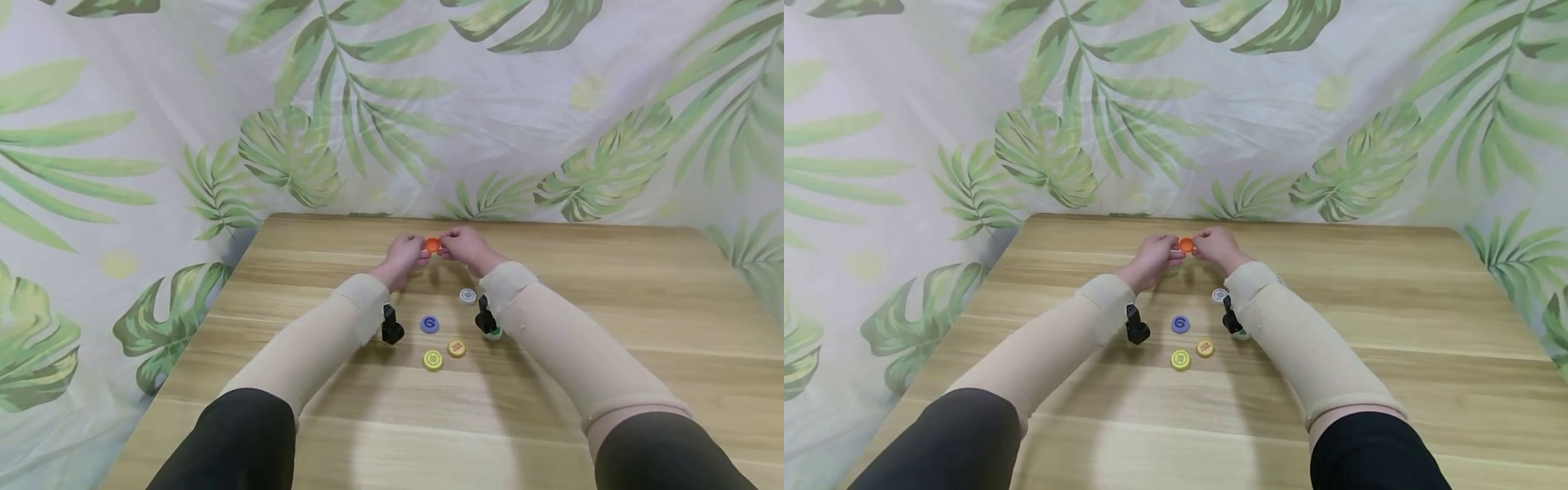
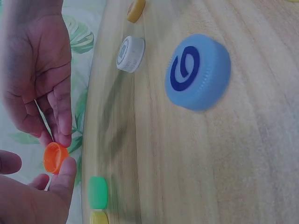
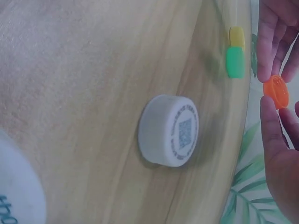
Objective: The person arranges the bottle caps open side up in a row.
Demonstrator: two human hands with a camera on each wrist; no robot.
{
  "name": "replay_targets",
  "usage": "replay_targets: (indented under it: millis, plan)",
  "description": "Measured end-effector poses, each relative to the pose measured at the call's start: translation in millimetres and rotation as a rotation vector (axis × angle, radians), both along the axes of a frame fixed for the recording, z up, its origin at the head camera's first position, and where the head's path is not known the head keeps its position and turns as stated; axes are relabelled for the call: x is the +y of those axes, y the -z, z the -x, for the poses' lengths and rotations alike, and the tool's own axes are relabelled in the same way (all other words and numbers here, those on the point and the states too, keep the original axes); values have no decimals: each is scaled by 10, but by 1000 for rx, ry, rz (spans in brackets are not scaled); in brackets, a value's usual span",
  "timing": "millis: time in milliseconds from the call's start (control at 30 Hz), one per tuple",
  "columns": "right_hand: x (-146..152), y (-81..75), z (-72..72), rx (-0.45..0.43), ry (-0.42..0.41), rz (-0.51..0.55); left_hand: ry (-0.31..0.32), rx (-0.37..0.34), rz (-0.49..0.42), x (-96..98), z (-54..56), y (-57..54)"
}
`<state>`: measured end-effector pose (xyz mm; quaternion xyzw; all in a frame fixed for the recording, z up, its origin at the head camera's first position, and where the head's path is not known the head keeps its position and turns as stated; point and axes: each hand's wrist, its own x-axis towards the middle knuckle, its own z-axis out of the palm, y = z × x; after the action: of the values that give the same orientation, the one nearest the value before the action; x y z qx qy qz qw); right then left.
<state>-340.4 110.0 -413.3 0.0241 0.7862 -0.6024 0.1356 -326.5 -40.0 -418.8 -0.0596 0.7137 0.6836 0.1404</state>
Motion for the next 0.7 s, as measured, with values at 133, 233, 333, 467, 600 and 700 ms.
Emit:
replay_targets:
  millis: [133,233,333,467,600,700]
  plan:
    - [28,7,10,-13,13,11,-6,15,-2,38,2,5]
    - [57,16,1,-14,3,11,-1,19,-31,70,4,15]
    - [96,26,-16,-9,-1,-7,28,18,-45,101,-10,21]
    - [163,43,-31,-14,-5,-35,66,15,-56,150,-50,24]
    - [195,65,-29,-42,-7,-37,83,17,-30,193,-66,41]
    - [197,93,-16,-77,3,-29,91,8,-6,208,-62,64]
